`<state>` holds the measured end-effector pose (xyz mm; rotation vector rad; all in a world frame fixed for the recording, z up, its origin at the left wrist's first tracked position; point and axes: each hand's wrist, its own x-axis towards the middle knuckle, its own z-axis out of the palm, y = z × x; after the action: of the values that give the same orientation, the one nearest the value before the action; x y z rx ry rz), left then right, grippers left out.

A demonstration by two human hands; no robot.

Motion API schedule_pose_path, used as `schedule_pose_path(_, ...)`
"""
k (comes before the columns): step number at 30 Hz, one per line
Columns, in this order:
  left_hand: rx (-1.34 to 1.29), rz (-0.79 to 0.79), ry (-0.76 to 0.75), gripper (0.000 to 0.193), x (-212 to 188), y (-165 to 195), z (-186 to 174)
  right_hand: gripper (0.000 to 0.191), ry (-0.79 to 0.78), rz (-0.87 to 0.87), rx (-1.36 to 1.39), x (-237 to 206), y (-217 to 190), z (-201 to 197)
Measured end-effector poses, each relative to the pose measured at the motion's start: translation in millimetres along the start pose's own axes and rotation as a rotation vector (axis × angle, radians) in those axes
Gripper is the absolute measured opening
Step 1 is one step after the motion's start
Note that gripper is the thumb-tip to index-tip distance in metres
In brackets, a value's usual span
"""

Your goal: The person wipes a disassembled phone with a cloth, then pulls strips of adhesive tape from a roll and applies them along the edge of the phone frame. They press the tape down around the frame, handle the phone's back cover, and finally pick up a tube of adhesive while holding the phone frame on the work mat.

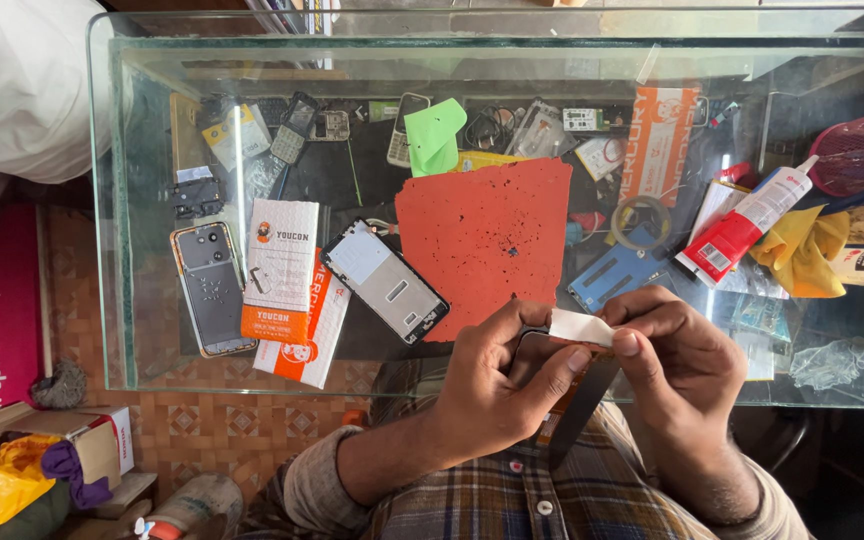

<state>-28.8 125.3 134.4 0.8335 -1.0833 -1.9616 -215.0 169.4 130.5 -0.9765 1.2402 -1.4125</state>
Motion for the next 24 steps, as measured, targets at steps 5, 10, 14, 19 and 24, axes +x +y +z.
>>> schedule_pose_path(5, 0.026, -0.021, -0.002, 0.024, -1.6, 1.4, 0.7, 0.011, -0.049, 0.025, 0.064, 4.7, -4.2, -3.4)
schedule_pose_path(10, 0.025, -0.013, -0.007, 0.024, -2.2, 1.6, 1.0, 0.011, -0.047, 0.034, 0.041, 5.0, -5.5, -4.1)
schedule_pose_path(14, 0.029, -0.015, -0.007, 0.024, -1.7, 2.6, 1.1, 0.011, -0.045, 0.037, 0.023, 4.1, -6.3, -3.6)
schedule_pose_path(19, 0.002, -0.021, -0.017, 0.025, -0.9, 2.4, 0.6, 0.01, -0.01, 0.05, -0.004, 2.7, -7.7, -2.7)
schedule_pose_path(24, -0.014, 0.012, -0.004, 0.024, -1.4, -0.5, 2.0, 0.013, 0.043, -0.003, -0.064, -5.9, -4.6, 2.6)
